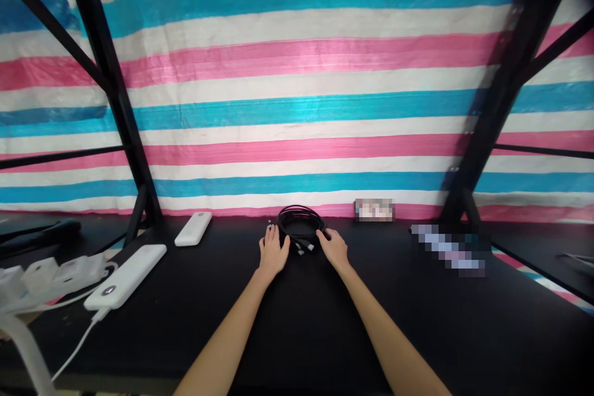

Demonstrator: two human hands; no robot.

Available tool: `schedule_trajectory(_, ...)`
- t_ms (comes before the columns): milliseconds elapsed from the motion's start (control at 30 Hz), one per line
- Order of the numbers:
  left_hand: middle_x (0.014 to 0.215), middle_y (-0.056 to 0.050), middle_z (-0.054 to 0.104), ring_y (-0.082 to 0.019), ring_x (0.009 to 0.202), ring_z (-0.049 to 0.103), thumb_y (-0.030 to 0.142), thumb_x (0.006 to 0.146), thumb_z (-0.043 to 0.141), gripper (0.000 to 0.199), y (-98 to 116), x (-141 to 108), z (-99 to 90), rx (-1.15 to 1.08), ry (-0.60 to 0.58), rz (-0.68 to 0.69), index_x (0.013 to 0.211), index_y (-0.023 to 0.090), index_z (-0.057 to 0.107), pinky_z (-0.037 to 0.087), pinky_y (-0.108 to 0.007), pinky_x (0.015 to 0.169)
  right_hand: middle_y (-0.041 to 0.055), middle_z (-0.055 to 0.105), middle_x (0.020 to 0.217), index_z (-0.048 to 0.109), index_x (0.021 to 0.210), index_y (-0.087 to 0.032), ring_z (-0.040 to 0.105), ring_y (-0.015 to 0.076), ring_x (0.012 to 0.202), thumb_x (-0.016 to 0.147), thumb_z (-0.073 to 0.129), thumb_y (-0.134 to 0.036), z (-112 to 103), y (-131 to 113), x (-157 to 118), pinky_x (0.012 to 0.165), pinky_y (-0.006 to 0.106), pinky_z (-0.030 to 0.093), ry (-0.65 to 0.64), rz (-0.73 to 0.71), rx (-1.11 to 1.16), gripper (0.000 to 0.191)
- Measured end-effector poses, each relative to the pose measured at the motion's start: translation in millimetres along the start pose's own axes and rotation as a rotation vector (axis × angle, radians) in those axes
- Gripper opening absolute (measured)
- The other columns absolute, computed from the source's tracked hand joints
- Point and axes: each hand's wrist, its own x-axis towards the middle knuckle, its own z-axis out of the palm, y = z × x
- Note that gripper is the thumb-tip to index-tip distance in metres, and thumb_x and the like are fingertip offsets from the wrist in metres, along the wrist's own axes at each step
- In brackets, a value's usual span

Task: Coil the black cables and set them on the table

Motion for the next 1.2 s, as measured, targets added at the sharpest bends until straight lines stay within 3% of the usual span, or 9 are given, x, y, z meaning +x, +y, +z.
schedule_trajectory(100,0.146,-0.014,0.025,-0.022,0.137,0.013,0.044,0.087,0.023,0.061,0,0,-0.4,-0.028,-0.014,0.002,0.137,0.01,0.029,0.015,-0.039,0.107,0.0091,0.061,0.113,0.064,0.106,-0.018,0.055,0.0266,0.107,0.08,0.047,-0.043,1,1,-1,0.092,0.039,0.038,-0.027,-0.017,0.038,0.041)
schedule_trajectory(333,0.146,-0.016,0.024,-0.024,0.137,0.012,0.047,0.087,0.022,0.063,-3,2,-10.5,-0.082,0.04,-0.134,0.137,0.008,0.028,0.014,-0.041,0.107,0.0075,0.063,0.112,0.058,0.117,-0.018,0.056,0.0225,0.106,0.08,0.047,-0.044,8,2,-3,0.094,0.036,0.038,-0.109,-0.116,0.169,0.047)
schedule_trajectory(567,0.145,-0.015,0.027,-0.025,0.136,0.014,0.048,0.087,0.025,0.065,-6,1,-12.1,-0.127,0.053,-0.129,0.138,0.009,0.026,0.015,-0.044,0.107,0.0094,0.048,0.131,0.03,0.139,-0.021,0.045,0.0243,0.119,0.084,0.04,-0.045,8,-4,-8,0.098,0.044,0.033,-0.072,-0.135,0.112,0.06)
schedule_trajectory(667,0.146,-0.015,0.025,-0.024,0.136,0.017,0.046,0.088,0.027,0.067,-5,-1,-11.7,-0.097,0.119,-0.075,0.142,0.009,0.014,0.017,-0.041,0.106,0.0067,0.043,0.136,0.037,0.136,-0.024,0.038,0.0232,0.124,0.086,0.038,-0.042,2,-11,-11,0.1,0.044,0.03,-0.039,-0.237,0.069,0.052)
schedule_trajectory(767,0.147,-0.01,0.024,-0.022,0.136,0.016,0.041,0.089,0.027,0.059,-4,-2,-12.0,0.01,0.15,0.031,0.141,0.012,0.022,0.018,-0.038,0.107,0.0055,0.045,0.135,0.045,0.131,-0.025,0.037,0.0213,0.125,0.087,0.039,-0.039,0,-16,-14,0.101,0.042,0.028,-0.05,-0.304,-0.001,0.046)
schedule_trajectory(1000,0.141,-0.008,0.038,-0.023,0.134,0.021,0.039,0.09,0.023,0.053,-3,1,-16.0,0.142,0.149,0.031,0.132,0.012,0.042,0.019,-0.04,0.107,0.0076,0.045,0.136,0.051,0.126,-0.02,0.034,0.0203,0.129,0.089,0.037,-0.04,6,-19,-18,0.104,0.041,0.023,-0.19,-0.265,-0.106,0.044)
schedule_trajectory(1200,0.142,-0.008,0.036,-0.025,0.133,0.023,0.039,0.09,0.024,0.054,-3,0,-15.0,0.121,0.147,0.03,0.133,0.011,0.04,0.02,-0.041,0.106,0.0079,0.04,0.139,0.045,0.131,-0.019,0.031,0.0204,0.13,0.089,0.036,-0.039,6,-18,-19,0.105,0.042,0.022,-0.191,-0.251,-0.077,0.047)
